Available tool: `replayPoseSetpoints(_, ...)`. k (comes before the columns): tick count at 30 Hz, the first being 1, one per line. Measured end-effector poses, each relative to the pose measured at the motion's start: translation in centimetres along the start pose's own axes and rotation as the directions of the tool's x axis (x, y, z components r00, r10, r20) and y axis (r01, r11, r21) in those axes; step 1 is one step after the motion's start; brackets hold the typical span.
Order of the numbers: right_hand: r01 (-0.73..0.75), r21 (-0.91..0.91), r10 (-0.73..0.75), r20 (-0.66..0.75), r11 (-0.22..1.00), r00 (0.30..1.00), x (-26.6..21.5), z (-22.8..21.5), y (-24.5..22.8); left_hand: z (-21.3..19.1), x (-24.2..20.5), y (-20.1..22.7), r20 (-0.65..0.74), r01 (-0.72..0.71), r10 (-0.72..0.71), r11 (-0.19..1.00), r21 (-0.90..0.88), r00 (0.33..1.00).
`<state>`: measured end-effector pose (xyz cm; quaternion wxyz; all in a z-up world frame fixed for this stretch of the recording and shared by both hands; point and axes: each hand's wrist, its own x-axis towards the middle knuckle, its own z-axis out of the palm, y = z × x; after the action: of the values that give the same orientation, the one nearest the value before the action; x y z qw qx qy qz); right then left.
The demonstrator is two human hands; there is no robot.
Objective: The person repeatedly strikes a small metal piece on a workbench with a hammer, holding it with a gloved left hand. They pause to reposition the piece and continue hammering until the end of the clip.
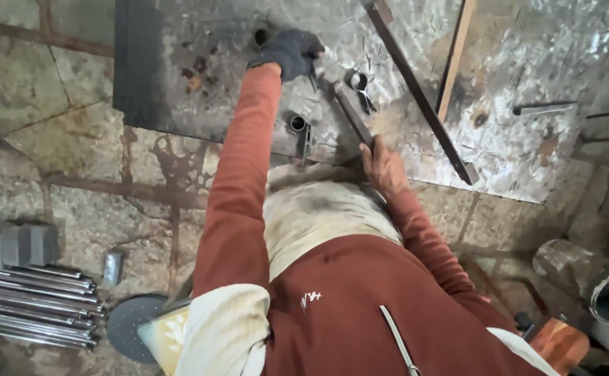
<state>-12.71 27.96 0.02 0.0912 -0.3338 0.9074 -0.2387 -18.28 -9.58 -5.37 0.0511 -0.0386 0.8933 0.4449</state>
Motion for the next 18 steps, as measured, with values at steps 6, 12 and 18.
replayPoseSetpoints(6, -0.109, 0.051, 0.104, 0.081, 0.993, 0.991, -1.7, -0.7, 0.2, -1.2, -3.1, 1.9, 0.021, 0.036, -0.04, 0.984, 0.175, 0.999)
replayPoseSetpoints(12, -0.105, 0.078, 0.1, 0.055, 0.991, 0.993, -2.0, 0.3, 1.0, -3.3, -4.9, 4.4, -0.056, -0.028, 0.037, 0.987, 0.159, 0.998)
replayPoseSetpoints(18, -0.138, 0.103, 0.131, 0.074, 0.985, 0.989, -1.9, -0.1, 0.7, -6.2, -5.8, 10.9, -0.204, 0.318, -0.275, 0.923, 0.219, 0.94)
